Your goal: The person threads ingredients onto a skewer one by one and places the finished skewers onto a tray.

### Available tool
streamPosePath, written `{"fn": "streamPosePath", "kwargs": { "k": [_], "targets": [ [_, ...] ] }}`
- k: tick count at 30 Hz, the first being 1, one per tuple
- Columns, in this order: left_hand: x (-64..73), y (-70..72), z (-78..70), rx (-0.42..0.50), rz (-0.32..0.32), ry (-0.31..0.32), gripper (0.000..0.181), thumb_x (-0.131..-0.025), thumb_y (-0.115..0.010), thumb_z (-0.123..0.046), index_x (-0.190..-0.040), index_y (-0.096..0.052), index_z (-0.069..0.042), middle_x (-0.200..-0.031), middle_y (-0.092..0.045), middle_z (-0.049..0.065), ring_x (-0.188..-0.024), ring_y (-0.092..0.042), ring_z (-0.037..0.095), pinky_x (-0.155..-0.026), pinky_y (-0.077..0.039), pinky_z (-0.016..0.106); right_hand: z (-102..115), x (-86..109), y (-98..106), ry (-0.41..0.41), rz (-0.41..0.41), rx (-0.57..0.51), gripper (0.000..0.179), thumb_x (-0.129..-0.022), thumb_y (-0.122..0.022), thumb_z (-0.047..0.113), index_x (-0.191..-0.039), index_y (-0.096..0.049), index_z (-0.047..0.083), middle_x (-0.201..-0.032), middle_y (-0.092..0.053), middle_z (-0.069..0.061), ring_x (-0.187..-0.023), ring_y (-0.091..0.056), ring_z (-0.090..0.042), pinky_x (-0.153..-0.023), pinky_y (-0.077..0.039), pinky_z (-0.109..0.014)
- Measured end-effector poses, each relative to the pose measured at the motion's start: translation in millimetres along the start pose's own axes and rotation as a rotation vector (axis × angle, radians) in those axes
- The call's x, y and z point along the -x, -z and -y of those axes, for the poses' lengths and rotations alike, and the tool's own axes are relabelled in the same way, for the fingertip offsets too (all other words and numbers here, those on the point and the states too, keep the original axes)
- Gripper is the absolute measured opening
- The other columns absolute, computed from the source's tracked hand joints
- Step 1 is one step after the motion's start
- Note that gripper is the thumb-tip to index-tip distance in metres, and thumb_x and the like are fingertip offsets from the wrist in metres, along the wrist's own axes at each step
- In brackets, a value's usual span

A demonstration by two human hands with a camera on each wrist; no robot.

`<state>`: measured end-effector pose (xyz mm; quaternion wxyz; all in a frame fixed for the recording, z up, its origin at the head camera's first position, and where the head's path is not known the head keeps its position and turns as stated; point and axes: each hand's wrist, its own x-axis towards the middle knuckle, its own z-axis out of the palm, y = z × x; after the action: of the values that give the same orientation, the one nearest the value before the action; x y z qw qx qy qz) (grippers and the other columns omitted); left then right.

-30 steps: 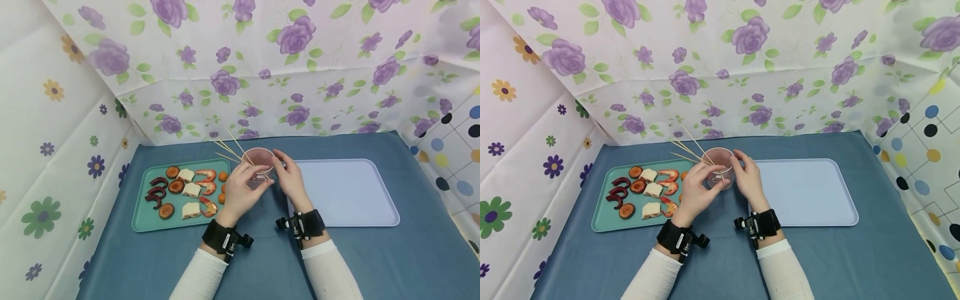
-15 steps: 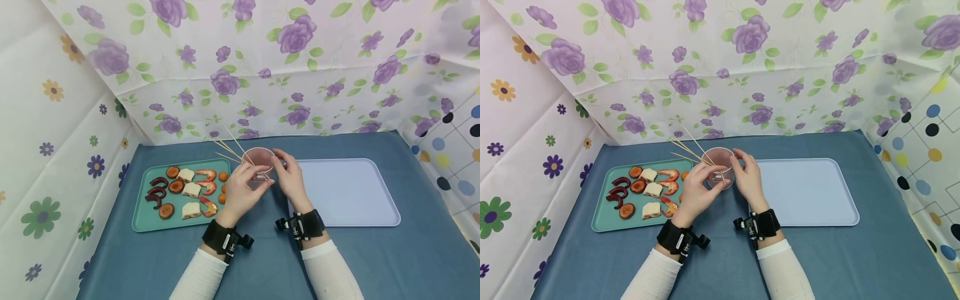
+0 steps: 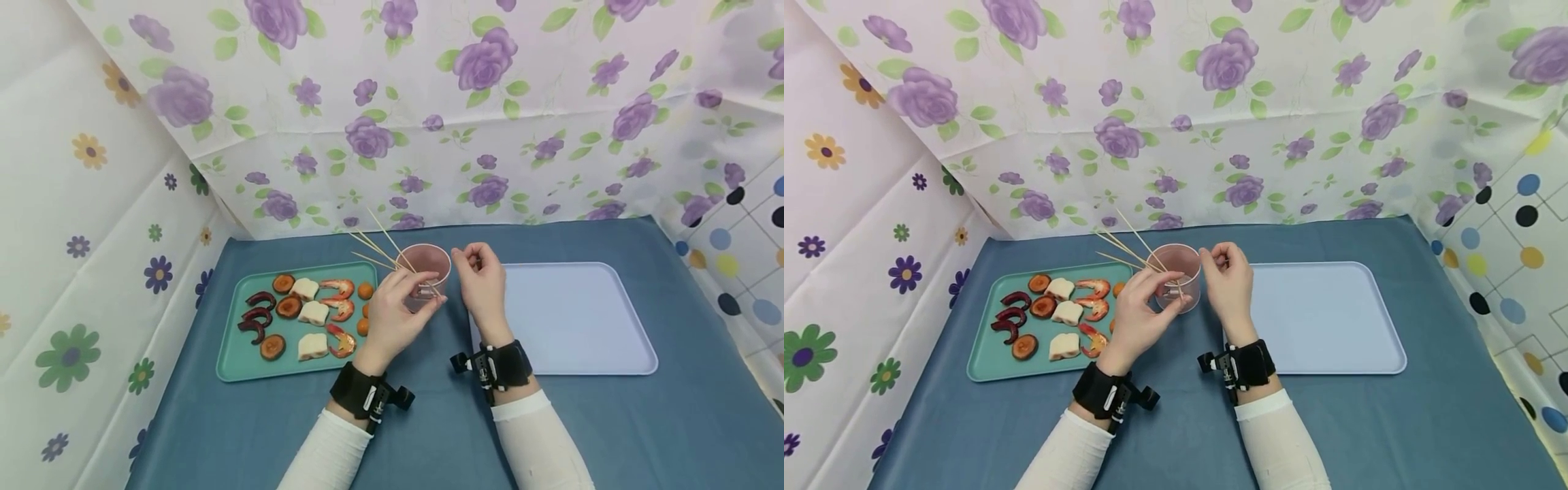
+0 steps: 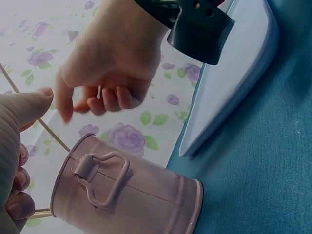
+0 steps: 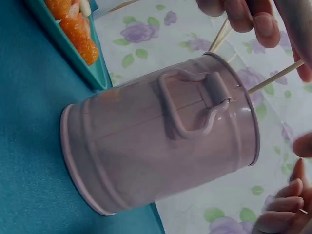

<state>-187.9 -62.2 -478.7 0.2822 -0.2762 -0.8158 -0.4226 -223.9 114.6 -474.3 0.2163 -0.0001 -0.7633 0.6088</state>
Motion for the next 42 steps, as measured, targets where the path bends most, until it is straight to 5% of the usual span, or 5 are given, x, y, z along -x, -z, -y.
{"fn": "streamPosePath", "kwargs": {
  "k": [8, 19, 25, 33, 42],
  "targets": [
    [-0.4, -0.9, 0.7, -0.035, 0.076, 0.033, 0.032, -0.098, -0.083, -0.026, -0.127, -0.078, -0.013, -0.099, -0.070, 0.006, -0.087, -0.067, 0.020, -0.075, -0.053, 0.032, -11.8, 2.7, -4.0, -0.095, 0.165, 0.132, 0.027, -0.105, -0.071, 0.035, -0.099, -0.060, 0.012, -0.073, -0.049, -0.003, -0.058, -0.043, -0.018, -0.055, -0.033, -0.030],
    [-0.7, -4.7, -2.6, -0.174, 0.180, 0.056, 0.025, -0.108, -0.069, -0.025, -0.129, -0.076, -0.014, -0.103, -0.070, 0.002, -0.086, -0.062, 0.015, -0.073, -0.051, 0.033, -20.8, 2.3, -5.8, -0.094, 0.233, 0.169, 0.047, -0.111, -0.058, 0.044, -0.141, -0.065, 0.008, -0.066, -0.046, -0.002, -0.051, -0.041, -0.020, -0.050, -0.031, -0.032],
    [-1.3, -5.1, -3.6, -0.204, 0.188, 0.049, 0.018, -0.110, -0.066, -0.024, -0.121, -0.076, -0.014, -0.111, -0.074, 0.002, -0.098, -0.069, 0.018, -0.082, -0.057, 0.034, -25.1, 3.2, -5.1, -0.111, 0.239, 0.163, 0.050, -0.111, -0.056, 0.047, -0.141, -0.066, 0.009, -0.068, -0.047, -0.003, -0.052, -0.041, -0.021, -0.052, -0.031, -0.033],
    [1.0, -1.9, -7.4, -0.246, 0.200, 0.039, 0.016, -0.113, -0.060, -0.022, -0.115, -0.073, -0.012, -0.105, -0.071, 0.004, -0.090, -0.068, 0.020, -0.074, -0.056, 0.035, -27.8, 4.7, -4.9, -0.122, 0.244, 0.164, 0.050, -0.111, -0.057, 0.046, -0.140, -0.067, 0.007, -0.069, -0.047, -0.003, -0.055, -0.044, -0.022, -0.054, -0.032, -0.033],
    [-2.7, 13.1, -13.8, -0.144, 0.164, 0.042, 0.034, -0.118, -0.046, -0.029, -0.111, -0.072, -0.008, -0.103, -0.069, 0.007, -0.089, -0.066, 0.022, -0.074, -0.054, 0.036, -26.0, 3.9, -5.5, -0.146, 0.269, 0.163, 0.053, -0.111, -0.055, 0.051, -0.143, -0.065, 0.009, -0.073, -0.054, -0.004, -0.060, -0.051, -0.023, -0.056, -0.038, -0.033]
  ]
}}
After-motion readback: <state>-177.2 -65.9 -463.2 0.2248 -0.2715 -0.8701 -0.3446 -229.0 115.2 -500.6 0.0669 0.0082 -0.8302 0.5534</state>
